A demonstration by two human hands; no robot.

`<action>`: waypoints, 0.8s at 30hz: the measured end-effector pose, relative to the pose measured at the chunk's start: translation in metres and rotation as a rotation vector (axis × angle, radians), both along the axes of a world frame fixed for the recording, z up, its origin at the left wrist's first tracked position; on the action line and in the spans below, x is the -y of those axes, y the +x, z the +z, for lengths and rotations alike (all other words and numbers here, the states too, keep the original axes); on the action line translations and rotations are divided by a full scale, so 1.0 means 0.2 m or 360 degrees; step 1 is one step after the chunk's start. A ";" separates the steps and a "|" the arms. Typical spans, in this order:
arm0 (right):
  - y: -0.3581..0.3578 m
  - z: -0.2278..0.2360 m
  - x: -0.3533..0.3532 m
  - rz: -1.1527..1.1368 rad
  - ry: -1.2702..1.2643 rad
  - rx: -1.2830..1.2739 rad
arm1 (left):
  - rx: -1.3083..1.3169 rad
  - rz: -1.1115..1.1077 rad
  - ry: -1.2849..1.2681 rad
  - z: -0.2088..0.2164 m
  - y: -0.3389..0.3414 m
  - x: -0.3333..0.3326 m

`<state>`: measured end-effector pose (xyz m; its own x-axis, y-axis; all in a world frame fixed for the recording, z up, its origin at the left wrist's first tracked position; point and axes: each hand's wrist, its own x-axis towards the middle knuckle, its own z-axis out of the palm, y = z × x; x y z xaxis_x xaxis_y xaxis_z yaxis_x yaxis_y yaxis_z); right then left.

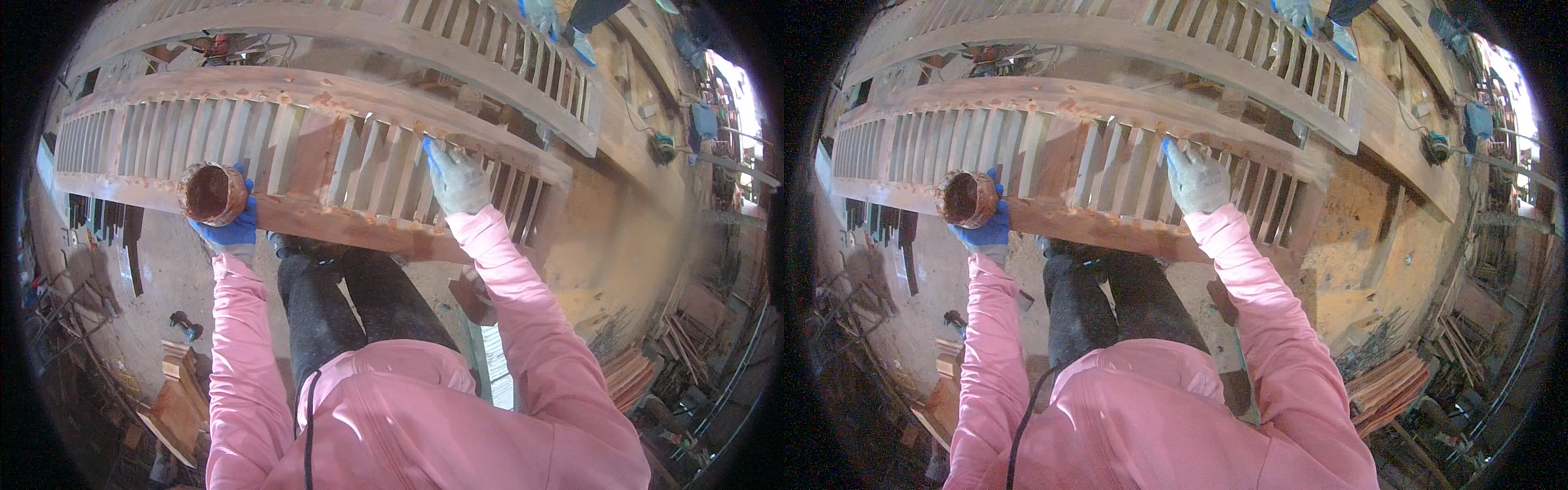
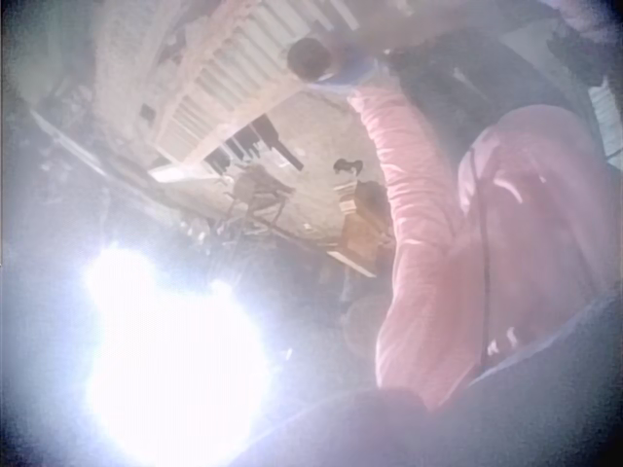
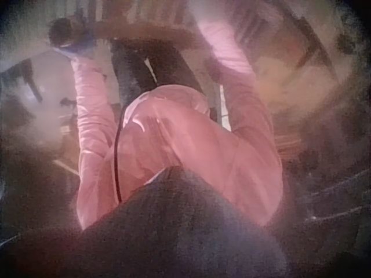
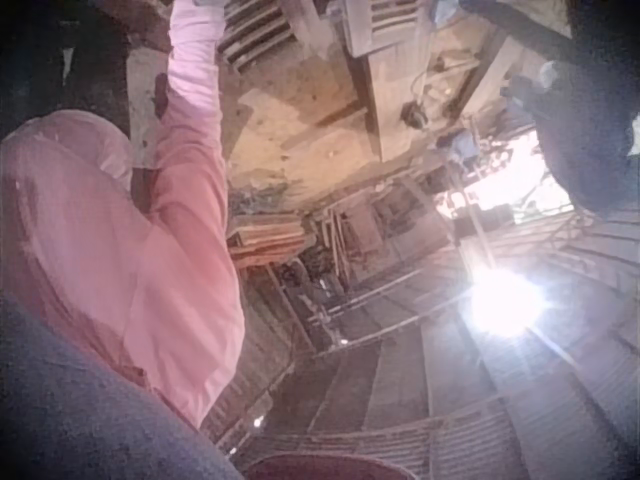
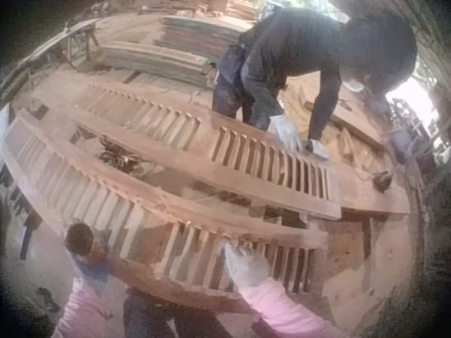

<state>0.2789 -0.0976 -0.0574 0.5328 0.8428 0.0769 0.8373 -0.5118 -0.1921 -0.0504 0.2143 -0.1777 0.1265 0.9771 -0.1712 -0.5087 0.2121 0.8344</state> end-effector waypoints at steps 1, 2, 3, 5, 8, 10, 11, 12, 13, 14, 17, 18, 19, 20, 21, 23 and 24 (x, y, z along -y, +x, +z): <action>0.02 0.00 0.01 -0.0044 0.0043 0.0029 | 0.0043 -0.0113 -0.0068 0.02 0.04 0.02; 0.05 -0.02 0.01 -0.0084 0.0092 0.0051 | 0.0078 -0.0222 -0.0131 0.08 0.08 0.05; 0.07 -0.04 0.02 -0.0124 0.0140 0.0073 | 0.0113 -0.0332 -0.0193 0.13 0.11 0.07; 0.07 -0.10 0.01 0.0008 0.0164 0.0146 | 0.0145 -0.0337 -0.0201 0.15 0.11 0.07; 0.02 -0.02 0.01 0.0049 -0.0070 0.0036 | 0.0142 -0.0257 -0.0208 0.12 0.08 0.05; 0.00 0.00 0.01 0.0012 -0.0069 -0.0060 | 0.0107 -0.0229 -0.0198 0.08 0.05 0.03; 0.00 -0.02 0.02 -0.0015 0.0055 -0.0084 | 0.0081 -0.0245 -0.0187 0.06 0.04 0.03; 0.01 -0.03 0.03 -0.0040 0.0180 -0.0108 | 0.0055 -0.0259 -0.0176 0.04 0.03 0.02; 0.01 -0.03 0.01 -0.0055 0.0291 -0.0156 | -0.0002 -0.0215 -0.0191 0.05 0.07 0.04; 0.00 -0.01 -0.03 -0.0073 0.0405 -0.0208 | -0.0064 -0.0174 -0.0204 0.09 0.12 0.07; -0.06 -0.04 -0.24 0.0016 0.0558 -0.0163 | -0.0069 -0.0034 -0.0141 -0.04 0.01 -0.01; -0.07 -0.07 -0.29 0.0050 0.0565 -0.0105 | -0.0056 -0.0067 -0.0143 -0.06 -0.02 -0.01; -0.08 -0.04 -0.33 0.0072 0.0342 -0.0040 | -0.0045 -0.0099 -0.0143 -0.06 -0.05 -0.02; -0.06 -0.06 -0.32 0.0074 0.0222 0.0034 | -0.0032 -0.0246 -0.0191 0.03 0.05 0.01; -0.04 -0.08 -0.34 0.0099 0.0117 0.0091 | -0.0033 -0.0367 -0.0225 0.11 0.09 0.03; -0.07 -0.11 -0.36 0.0183 0.0009 0.0176 | 0.0001 -0.0329 -0.0203 0.13 0.08 0.05; -0.11 -0.12 -0.35 0.0216 0.0001 0.0212 | 0.0019 -0.0312 -0.0193 0.15 0.08 0.06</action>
<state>0.2570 -0.0284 -0.0807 0.3990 0.9062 0.1398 0.9169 -0.3921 -0.0752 -0.0343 0.2016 -0.1486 0.3144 0.9060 -0.2834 -0.4575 0.4062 0.7910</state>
